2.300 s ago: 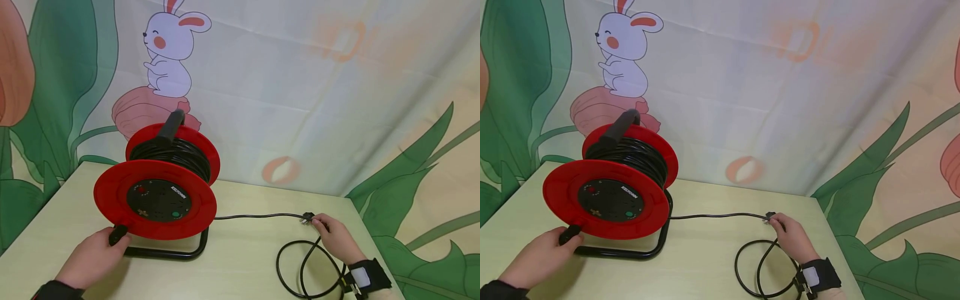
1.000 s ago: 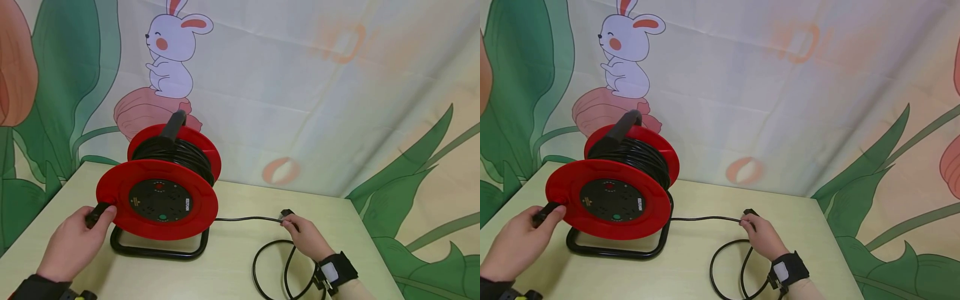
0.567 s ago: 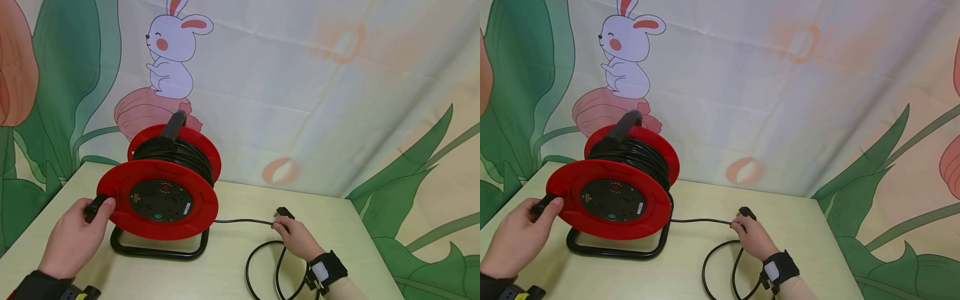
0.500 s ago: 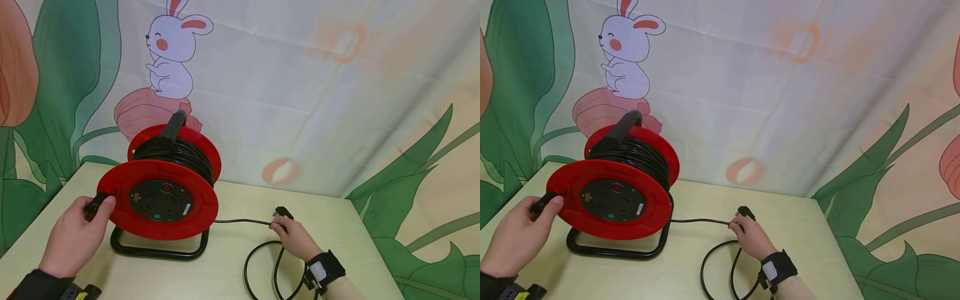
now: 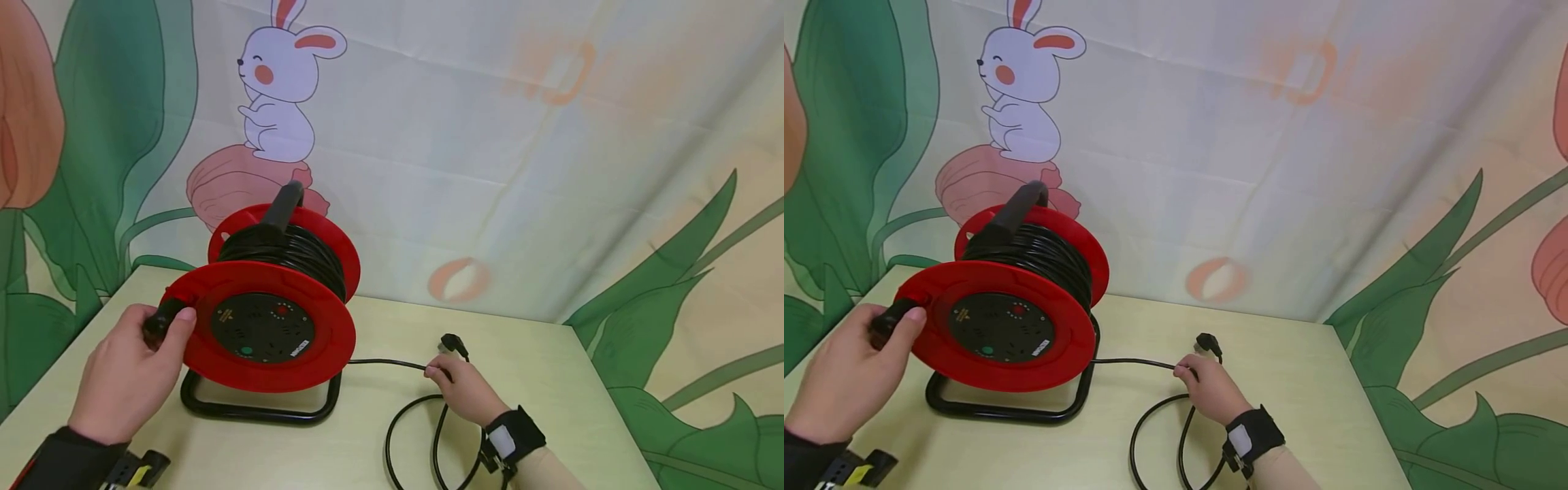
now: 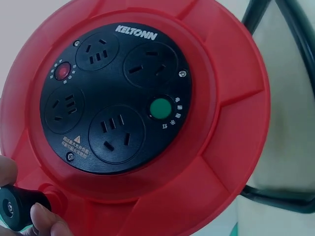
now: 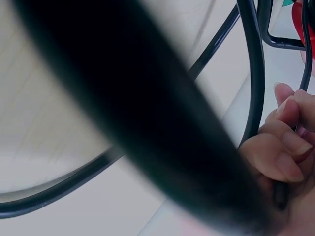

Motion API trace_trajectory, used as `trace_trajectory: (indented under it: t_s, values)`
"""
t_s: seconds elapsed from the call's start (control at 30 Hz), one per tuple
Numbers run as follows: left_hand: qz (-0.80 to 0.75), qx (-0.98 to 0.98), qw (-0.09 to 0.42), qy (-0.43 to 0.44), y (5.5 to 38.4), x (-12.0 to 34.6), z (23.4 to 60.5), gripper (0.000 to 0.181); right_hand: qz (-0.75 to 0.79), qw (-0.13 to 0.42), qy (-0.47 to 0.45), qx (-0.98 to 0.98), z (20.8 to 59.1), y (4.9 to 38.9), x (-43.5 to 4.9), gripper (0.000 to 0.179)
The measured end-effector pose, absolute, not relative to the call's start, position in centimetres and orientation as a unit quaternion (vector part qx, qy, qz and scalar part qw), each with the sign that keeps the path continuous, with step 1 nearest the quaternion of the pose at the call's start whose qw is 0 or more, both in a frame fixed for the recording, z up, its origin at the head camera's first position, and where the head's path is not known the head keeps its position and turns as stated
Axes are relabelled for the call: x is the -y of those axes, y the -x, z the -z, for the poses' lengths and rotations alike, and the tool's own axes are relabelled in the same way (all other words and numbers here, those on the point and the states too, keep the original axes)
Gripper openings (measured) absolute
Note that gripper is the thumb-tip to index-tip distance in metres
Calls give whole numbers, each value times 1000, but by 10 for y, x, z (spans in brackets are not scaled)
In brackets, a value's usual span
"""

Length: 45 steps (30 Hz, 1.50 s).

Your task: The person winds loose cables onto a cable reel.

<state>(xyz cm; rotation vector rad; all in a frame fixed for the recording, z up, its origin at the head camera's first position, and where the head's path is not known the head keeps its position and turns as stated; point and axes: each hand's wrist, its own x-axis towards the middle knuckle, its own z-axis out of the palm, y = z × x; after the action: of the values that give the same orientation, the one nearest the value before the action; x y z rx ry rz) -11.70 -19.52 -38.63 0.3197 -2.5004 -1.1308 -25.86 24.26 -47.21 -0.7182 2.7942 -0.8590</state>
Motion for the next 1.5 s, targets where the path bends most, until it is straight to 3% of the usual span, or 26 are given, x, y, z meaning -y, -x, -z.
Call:
trace_trajectory:
  t_s: [0.6, 0.67, 0.9, 1.03, 1.13, 1.27, 1.37, 1.5]
  values:
    - [329, 904, 260, -80, 121, 178, 367, 49, 301, 91, 250, -916, 474, 259, -223, 26]
    - [334, 903, 258, -81, 121, 177, 368, 49, 349, 128, 230, -899, 469, 257, -228, 30]
    - [342, 903, 245, -91, 122, 180, 371, 51, 656, 365, 125, -649, 421, 246, -271, 31]
    - [340, 903, 245, -95, 121, 181, 374, 51, 718, 401, 184, -538, 386, 235, -304, 31]
    - [340, 903, 241, -100, 121, 182, 376, 52, 647, 323, 198, -662, 357, 224, -324, 32]
    - [344, 903, 234, -109, 120, 183, 377, 53, 405, 137, 164, -889, 330, 217, -341, 32]
    - [347, 901, 235, -110, 119, 183, 377, 54, 288, 13, 149, -946, 323, 217, -354, 22]
    - [346, 902, 236, -103, 119, 181, 375, 53, 251, -97, 124, -955, 318, 220, -378, 26]
